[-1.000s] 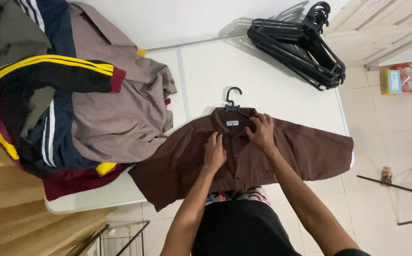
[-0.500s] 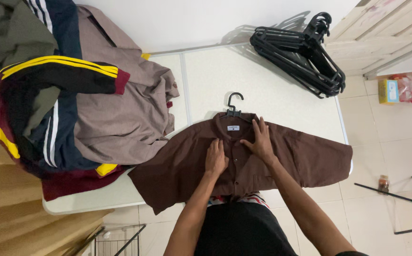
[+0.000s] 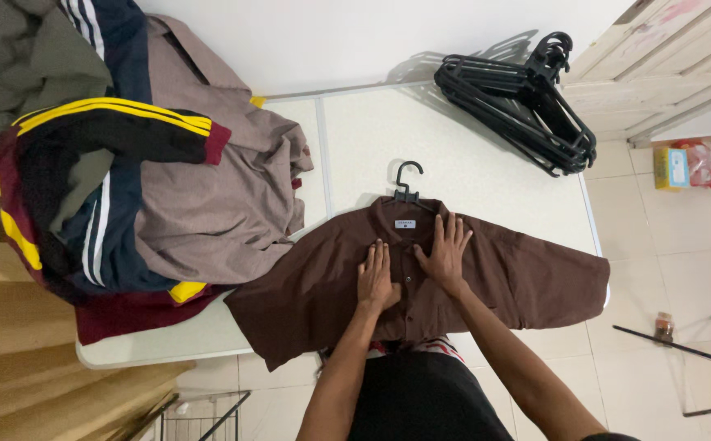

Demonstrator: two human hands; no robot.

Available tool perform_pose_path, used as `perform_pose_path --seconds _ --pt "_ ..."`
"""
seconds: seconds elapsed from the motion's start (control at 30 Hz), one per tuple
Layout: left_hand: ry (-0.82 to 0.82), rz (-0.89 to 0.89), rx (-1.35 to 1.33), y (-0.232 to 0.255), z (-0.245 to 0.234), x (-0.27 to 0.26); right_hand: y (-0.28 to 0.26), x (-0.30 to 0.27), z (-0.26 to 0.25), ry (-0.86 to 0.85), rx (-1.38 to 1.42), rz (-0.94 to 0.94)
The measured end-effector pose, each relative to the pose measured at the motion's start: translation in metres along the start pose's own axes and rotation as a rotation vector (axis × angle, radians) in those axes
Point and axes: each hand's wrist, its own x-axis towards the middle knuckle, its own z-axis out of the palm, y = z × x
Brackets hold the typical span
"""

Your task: The person takes a brown shirt from a pile, buttons it, and places it on a hanger. They then hang the shirt on a clothes rack. The person then picks up a second shirt from the pile and begins to smooth it out on the table.

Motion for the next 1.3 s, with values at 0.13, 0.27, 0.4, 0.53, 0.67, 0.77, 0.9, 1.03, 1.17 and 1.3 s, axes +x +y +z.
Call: perform_pose_path --seconds 0.13,0.27,0.4,0.53,0.67,0.77,0.9,1.03,1.17,1.3 --pt "0.018 0.045 -0.039 -0.011 0.009 0.001 0.007 -0.017 0.011 0.091 0.062 -0.017" --pt "0.065 0.080 -0.219 -0.030 0.014 0.007 0.019 -0.019 0.010 0.071 -0.019 -0.061" --pt "0.268 0.005 -0.334 -0.051 0.003 0.026 0.016 -0.016 0.002 0.026 -0.080 -0.010" --pt "0.384 -0.090 -0.090 -0.073 -0.025 0.040 0.015 -0.009 -0.009 -0.038 -0.105 0.057" --pt "0.262 -0.107 -0.015 -0.098 -0.043 0.032 0.037 -0.006 -0.017 0.086 -0.001 0.019" --pt "0.242 -0.157 -0.043 -0.107 -0.046 0.034 0.058 -0.002 -0.019 0.141 0.009 0.014" --pt "0.263 -0.221 -0.079 -0.102 -0.045 0.037 0.074 0.004 -0.018 0.092 0.061 0.043" --pt "0.291 -0.238 -0.052 -0.098 -0.045 0.034 0.074 0.009 -0.019 0.046 0.038 0.105" --pt "0.243 -0.245 -0.082 -0.102 -0.042 0.029 0.074 0.011 -0.021 0.030 -0.015 0.078" --pt "0.269 -0.222 -0.059 -0.104 -0.044 0.027 0.073 0.018 -0.022 -0.004 0.025 0.163"
